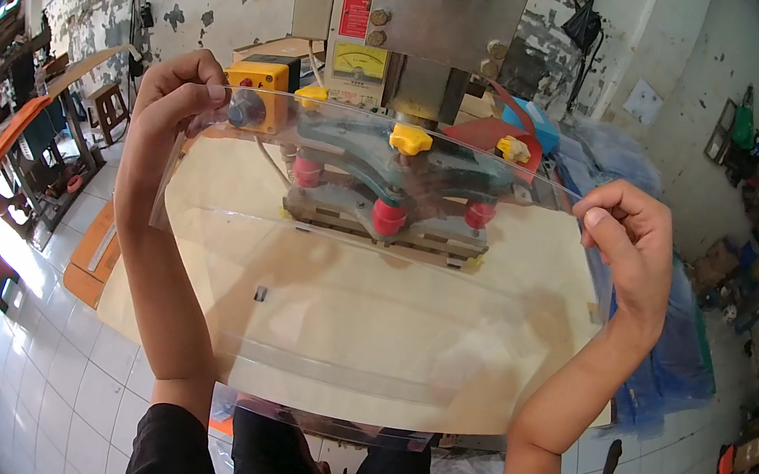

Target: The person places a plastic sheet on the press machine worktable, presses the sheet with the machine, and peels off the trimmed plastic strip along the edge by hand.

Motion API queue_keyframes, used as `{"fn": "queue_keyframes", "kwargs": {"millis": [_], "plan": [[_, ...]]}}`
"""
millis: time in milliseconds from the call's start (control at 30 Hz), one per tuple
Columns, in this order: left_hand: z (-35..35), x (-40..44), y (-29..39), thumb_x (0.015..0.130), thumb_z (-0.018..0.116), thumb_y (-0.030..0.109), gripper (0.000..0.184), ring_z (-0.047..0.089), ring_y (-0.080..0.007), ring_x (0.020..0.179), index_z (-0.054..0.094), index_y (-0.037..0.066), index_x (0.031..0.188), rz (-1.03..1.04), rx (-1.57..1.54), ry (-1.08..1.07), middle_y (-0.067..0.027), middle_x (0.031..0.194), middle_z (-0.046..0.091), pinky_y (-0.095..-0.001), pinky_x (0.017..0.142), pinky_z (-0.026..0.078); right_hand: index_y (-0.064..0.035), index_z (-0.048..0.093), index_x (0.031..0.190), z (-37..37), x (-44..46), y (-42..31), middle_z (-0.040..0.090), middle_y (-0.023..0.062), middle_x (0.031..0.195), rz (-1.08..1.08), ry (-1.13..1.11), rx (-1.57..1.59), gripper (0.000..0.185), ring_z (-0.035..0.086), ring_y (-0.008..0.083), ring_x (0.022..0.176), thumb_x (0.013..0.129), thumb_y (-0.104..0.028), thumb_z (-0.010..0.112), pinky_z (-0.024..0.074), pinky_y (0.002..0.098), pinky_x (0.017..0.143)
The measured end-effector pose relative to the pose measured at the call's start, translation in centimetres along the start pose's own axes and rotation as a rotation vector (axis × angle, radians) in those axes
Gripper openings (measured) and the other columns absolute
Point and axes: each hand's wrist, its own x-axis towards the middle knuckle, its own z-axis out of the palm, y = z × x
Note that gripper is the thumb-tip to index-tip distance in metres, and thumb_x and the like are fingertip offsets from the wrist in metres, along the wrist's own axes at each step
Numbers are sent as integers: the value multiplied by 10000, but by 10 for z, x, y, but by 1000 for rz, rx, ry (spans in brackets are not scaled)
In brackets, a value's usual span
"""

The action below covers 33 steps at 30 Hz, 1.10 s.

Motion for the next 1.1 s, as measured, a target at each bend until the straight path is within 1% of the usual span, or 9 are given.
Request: {"fn": "queue_keyframes", "kwargs": {"millis": [200,300,467,633,833,900,1100], "plan": [[0,-1,1,805,586,170,135,424,-17,582,572,50,744,2,8,16,7,676,552,-194,517,278,13,690,908,0,0,3,631,0,763,-14,-1,-12,109,549,51,675,912,-91,658,422,216,600],[0,0,-1,806,588,167,135,418,-18,581,567,49,743,11,19,17,12,672,541,-195,518,276,11,689,913,1,1,8,633,-3,758,-45,0,6,107,546,47,673,917,-93,667,421,214,597],[0,1,-2,807,591,156,128,397,-16,576,558,52,739,7,-12,5,29,662,509,-199,516,267,10,688,919,1,0,8,632,-7,752,-47,-4,-1,97,541,42,666,917,-85,671,414,210,588],[-2,2,-8,816,591,156,134,384,-13,558,560,51,739,21,-14,5,34,659,507,-201,508,258,7,687,926,2,0,8,627,-12,748,-32,-4,1,95,536,37,665,919,-87,675,411,207,586],[-1,3,-9,825,597,157,138,376,-12,549,562,52,742,25,-35,-2,39,653,504,-203,502,250,3,686,925,2,1,10,611,-30,737,-32,-12,-29,99,507,17,655,920,-96,685,375,196,573],[-1,3,-9,826,598,157,138,376,-12,549,563,52,743,22,-35,1,39,653,504,-204,502,249,-1,686,925,4,1,10,599,-43,729,-33,-10,-19,104,480,4,648,919,-104,692,346,188,563],[0,3,-10,828,594,143,123,365,-12,547,569,50,751,18,-57,3,42,649,497,-209,501,242,-6,682,921,4,2,11,572,-68,720,-29,-11,-40,100,430,-10,632,918,-105,695,310,186,549]]}}
